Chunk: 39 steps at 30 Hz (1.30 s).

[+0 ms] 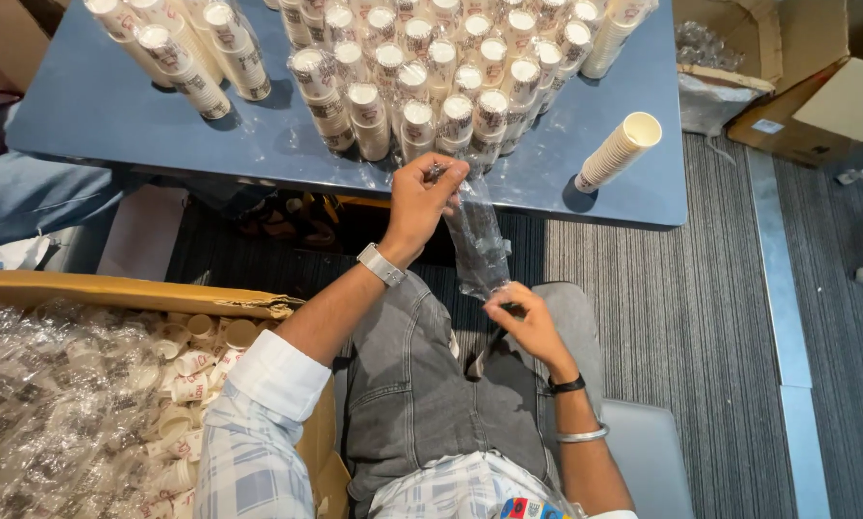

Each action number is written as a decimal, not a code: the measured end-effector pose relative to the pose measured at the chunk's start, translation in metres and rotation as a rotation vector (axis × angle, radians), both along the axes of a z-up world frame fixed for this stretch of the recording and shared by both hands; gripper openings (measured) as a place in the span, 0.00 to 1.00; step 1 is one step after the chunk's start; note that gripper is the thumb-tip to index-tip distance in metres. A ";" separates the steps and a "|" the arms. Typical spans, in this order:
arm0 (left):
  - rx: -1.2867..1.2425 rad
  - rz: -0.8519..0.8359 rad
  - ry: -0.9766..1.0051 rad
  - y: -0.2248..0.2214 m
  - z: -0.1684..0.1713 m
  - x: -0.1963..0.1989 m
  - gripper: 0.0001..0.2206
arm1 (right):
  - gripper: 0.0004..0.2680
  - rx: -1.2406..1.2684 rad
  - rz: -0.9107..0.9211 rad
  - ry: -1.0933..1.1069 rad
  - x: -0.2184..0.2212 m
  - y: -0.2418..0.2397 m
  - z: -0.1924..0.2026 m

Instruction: Sorting and inspecting paper cups from a cardboard box and stacking them on a table.

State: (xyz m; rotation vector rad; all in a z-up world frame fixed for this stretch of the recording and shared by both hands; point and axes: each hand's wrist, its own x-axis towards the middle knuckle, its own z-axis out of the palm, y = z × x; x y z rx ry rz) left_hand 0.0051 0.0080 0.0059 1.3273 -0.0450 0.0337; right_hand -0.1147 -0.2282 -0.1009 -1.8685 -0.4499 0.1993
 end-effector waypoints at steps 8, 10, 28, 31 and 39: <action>0.042 -0.165 -0.038 -0.013 -0.005 -0.008 0.10 | 0.17 0.582 -0.102 0.236 0.006 0.028 0.064; 0.052 -0.177 -0.031 -0.014 -0.002 -0.012 0.09 | 0.18 0.570 -0.078 0.268 0.002 0.028 0.045; 1.092 -0.209 -1.202 -0.042 0.032 -0.066 0.29 | 0.05 0.568 -0.487 0.233 0.029 -0.008 0.036; 1.192 -0.231 -1.191 -0.044 0.010 -0.063 0.21 | 0.06 0.535 -0.479 0.222 0.032 -0.005 0.040; 0.864 -0.164 -0.700 -0.045 0.006 -0.058 0.06 | 0.17 0.631 -0.426 0.308 0.026 -0.001 0.050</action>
